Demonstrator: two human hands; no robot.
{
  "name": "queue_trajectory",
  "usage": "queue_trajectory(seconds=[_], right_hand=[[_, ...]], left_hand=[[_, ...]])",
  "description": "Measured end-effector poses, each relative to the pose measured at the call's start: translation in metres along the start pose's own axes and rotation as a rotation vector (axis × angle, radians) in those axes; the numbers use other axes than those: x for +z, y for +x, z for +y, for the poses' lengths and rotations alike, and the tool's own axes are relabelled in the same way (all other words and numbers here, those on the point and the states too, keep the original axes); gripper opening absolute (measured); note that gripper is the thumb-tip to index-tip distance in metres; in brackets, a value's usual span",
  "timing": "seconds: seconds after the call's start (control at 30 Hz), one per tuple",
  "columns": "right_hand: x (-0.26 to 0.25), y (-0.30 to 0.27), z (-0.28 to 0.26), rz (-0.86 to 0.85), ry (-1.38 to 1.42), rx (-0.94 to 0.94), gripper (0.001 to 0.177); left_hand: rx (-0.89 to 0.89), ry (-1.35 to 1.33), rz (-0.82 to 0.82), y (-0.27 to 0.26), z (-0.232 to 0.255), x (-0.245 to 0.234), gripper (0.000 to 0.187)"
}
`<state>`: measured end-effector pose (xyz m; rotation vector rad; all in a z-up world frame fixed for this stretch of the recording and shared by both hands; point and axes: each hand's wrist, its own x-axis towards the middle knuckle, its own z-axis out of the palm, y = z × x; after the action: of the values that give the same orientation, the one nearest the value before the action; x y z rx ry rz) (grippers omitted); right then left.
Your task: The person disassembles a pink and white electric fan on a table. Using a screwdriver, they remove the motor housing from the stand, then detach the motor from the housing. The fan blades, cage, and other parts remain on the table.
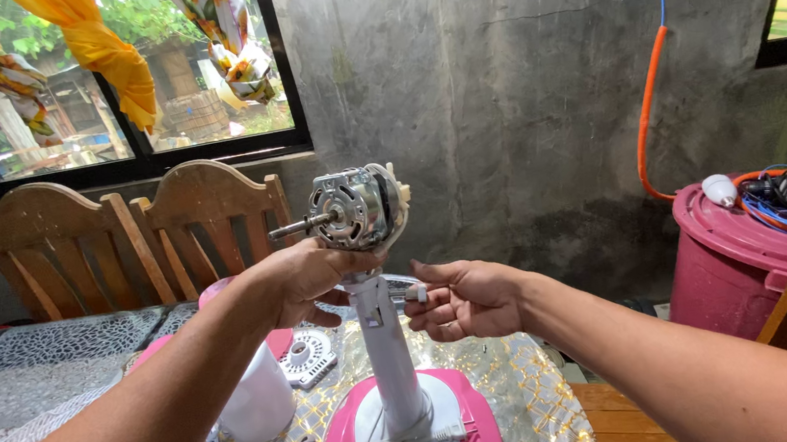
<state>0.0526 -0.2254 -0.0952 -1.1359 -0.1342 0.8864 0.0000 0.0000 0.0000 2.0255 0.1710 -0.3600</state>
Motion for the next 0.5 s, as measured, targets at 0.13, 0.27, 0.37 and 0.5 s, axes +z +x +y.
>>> queue_trajectory(seconds=[0.13, 0.27, 0.37, 0.5], right_hand=[[-0.006, 0.017, 0.004, 0.126, -0.164, -0.091, 0.023], [-0.018, 0.005, -0.017, 0.104, -0.188, -0.268, 0.016], [-0.041, -0.036, -0.047, 0.266, -0.256, -0.338, 0.017], [-0.048, -0.081, -0.058, 0.299, -0.324, -0.349, 0.016]], left_hand=[[-0.019, -0.005, 0.013, 0.0, 0.0, 0.005, 0.054], [-0.011, 0.0, 0.025, 0.0, -0.003, 0.003, 0.054], [0.007, -0.031, 0.028, 0.001, -0.006, 0.001, 0.051], [-0.007, -0.022, 0.06, 0.002, -0.003, 0.001, 0.046]])
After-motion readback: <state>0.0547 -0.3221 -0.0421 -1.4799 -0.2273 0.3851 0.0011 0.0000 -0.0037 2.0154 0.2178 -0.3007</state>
